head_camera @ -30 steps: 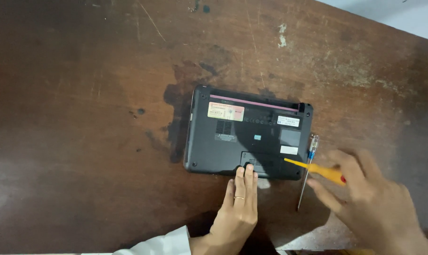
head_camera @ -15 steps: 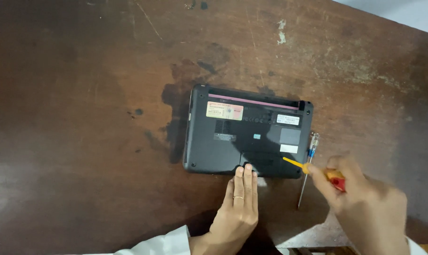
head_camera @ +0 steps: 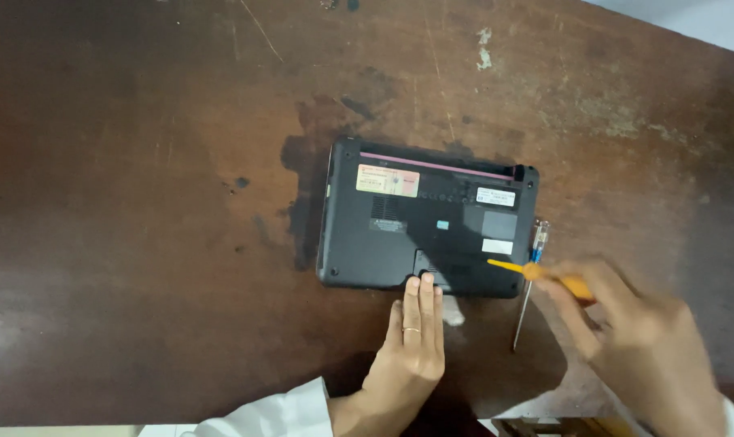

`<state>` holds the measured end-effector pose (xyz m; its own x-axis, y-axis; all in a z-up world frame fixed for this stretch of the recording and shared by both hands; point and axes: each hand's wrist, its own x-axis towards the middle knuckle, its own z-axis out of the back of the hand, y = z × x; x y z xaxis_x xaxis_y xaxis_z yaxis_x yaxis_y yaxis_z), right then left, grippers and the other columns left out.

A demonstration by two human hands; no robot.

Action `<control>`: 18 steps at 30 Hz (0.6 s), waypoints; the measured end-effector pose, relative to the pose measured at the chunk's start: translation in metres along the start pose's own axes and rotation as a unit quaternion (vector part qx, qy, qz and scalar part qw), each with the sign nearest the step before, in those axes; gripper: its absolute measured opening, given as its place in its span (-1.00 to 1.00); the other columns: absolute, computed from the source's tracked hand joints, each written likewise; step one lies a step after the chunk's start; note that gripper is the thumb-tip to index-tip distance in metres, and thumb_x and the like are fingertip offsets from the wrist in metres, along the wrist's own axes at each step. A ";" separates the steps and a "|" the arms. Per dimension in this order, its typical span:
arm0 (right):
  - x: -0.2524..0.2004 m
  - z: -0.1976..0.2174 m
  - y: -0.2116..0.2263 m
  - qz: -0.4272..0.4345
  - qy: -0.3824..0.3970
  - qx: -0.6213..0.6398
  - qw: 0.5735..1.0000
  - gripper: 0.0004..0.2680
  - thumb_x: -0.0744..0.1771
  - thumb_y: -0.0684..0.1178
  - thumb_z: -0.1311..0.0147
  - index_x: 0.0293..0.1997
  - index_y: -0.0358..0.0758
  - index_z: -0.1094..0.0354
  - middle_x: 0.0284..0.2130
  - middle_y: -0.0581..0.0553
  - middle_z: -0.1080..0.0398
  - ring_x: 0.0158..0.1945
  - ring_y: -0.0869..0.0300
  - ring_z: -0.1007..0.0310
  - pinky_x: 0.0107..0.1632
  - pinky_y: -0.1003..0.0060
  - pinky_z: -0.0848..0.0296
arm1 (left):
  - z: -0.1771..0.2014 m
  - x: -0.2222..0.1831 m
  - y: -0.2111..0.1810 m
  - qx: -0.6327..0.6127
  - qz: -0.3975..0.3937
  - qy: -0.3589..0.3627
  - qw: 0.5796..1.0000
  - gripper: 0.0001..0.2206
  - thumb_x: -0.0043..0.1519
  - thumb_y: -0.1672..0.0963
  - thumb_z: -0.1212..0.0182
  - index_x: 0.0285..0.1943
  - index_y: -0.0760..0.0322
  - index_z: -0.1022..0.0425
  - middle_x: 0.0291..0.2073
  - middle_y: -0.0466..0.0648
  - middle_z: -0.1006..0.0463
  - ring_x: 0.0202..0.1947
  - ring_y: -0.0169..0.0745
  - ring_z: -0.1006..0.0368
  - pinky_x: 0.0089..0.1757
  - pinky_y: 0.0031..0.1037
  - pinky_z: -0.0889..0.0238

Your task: Assembling a laptop by installing the keyboard and screwing the bottom cover into place.

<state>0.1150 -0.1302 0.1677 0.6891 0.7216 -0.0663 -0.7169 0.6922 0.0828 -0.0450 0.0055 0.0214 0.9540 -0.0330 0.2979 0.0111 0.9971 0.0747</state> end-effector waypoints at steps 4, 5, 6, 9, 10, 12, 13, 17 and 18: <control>-0.011 -0.027 -0.012 -0.048 -0.070 -0.160 0.983 -0.68 0.38 0.30 -0.22 -0.07 -0.15 -0.39 -0.43 0.18 -0.44 -0.66 0.21 -0.30 -0.55 0.29 -0.23 | 0.000 0.003 0.001 0.008 0.011 -0.053 0.999 -0.67 0.33 0.34 -0.04 0.28 0.52 -0.45 0.22 0.35 -0.44 0.25 0.21 -0.41 0.04 -0.38 -0.52; -0.011 -0.027 -0.007 -0.053 -0.068 -0.164 0.983 -0.62 0.36 0.36 -0.20 -0.04 -0.18 -0.33 -0.32 0.20 -0.47 -0.65 0.21 -0.32 -0.56 0.30 -0.24 | 0.001 0.000 0.000 0.006 0.012 -0.060 0.998 -0.69 0.36 0.32 0.03 0.27 0.54 -0.45 0.20 0.35 -0.45 0.23 0.23 -0.41 0.03 -0.35 -0.51; -0.008 -0.023 -0.002 -0.050 -0.071 -0.163 0.983 -0.62 0.36 0.36 -0.20 -0.04 -0.18 -0.33 -0.32 0.20 -0.47 -0.65 0.21 -0.32 -0.56 0.30 -0.24 | -0.001 -0.002 -0.001 0.010 0.015 -0.060 0.998 -0.69 0.36 0.32 0.03 0.27 0.54 -0.45 0.20 0.35 -0.45 0.23 0.23 -0.41 0.03 -0.35 -0.51; -0.011 -0.023 0.005 -0.218 -0.020 0.101 0.970 -0.58 0.30 0.13 -0.21 0.18 -0.24 -0.16 0.09 0.08 -0.48 0.07 0.08 -0.55 0.02 0.07 -0.46 | -0.009 -0.007 -0.004 -0.024 0.003 0.003 1.000 -0.64 0.43 0.27 0.18 0.40 0.54 -0.32 0.33 0.37 -0.32 0.31 0.23 -0.30 0.19 -0.20 -0.38; -0.022 -0.028 0.001 -0.179 -0.084 0.093 0.976 -0.71 0.33 -0.03 -0.28 0.13 -0.24 -0.35 0.12 -0.05 -0.41 0.15 0.12 -0.45 -0.04 0.21 -0.48 | -0.010 -0.008 -0.005 -0.075 0.024 0.015 0.997 -0.60 0.41 0.22 0.22 0.42 0.45 -0.33 0.36 0.36 -0.30 0.31 0.20 -0.28 0.18 -0.16 -0.30; -0.035 -0.046 -0.002 -0.132 -0.155 0.091 0.975 -0.81 0.36 -0.19 -0.34 0.09 -0.25 -0.55 0.14 -0.18 -0.33 0.22 0.16 -0.34 -0.11 0.34 -0.50 | -0.013 -0.007 -0.001 -0.115 0.047 0.022 0.992 -0.56 0.39 0.18 0.26 0.44 0.35 -0.34 0.38 0.35 -0.28 0.30 0.16 -0.25 0.17 -0.12 -0.21; -0.043 -0.057 -0.001 -0.142 -0.266 0.130 0.945 -0.65 0.35 -0.22 -0.35 0.15 -0.45 -0.19 0.05 -0.29 -0.16 0.06 0.06 -0.23 -0.11 0.25 -0.33 | -0.013 -0.007 -0.001 -0.132 0.065 0.020 0.989 -0.57 0.40 0.17 0.24 0.42 0.28 -0.37 0.39 0.40 -0.27 0.28 0.19 -0.29 0.15 -0.10 -0.21; -0.005 -0.055 0.063 0.066 -0.348 0.326 0.876 -0.51 0.34 -0.38 0.05 0.20 0.18 0.25 -0.19 -0.61 -0.33 -0.32 -0.18 -0.55 0.02 -0.20 -0.66 | -0.024 -0.010 -0.007 -0.108 0.062 0.041 0.991 -0.59 0.45 0.15 0.23 0.46 0.17 -0.35 0.39 0.42 -0.26 0.27 0.21 -0.30 0.08 -0.14 -0.23; -0.002 -0.055 0.073 0.065 -0.349 0.326 0.876 -0.51 0.34 -0.38 0.05 0.20 0.18 0.25 -0.19 -0.61 -0.33 -0.32 -0.18 -0.55 0.02 -0.20 -0.66 | -0.024 -0.010 -0.007 -0.108 0.060 0.041 0.991 -0.59 0.45 0.15 0.23 0.46 0.17 -0.35 0.39 0.42 -0.26 0.27 0.21 -0.30 0.08 -0.14 -0.23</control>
<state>0.0555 -0.0811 0.1197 0.6658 0.4554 0.5911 -0.7384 0.2879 0.6099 -0.0474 0.0009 -0.0053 0.9735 0.0840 0.2128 -0.0488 0.9850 -0.1653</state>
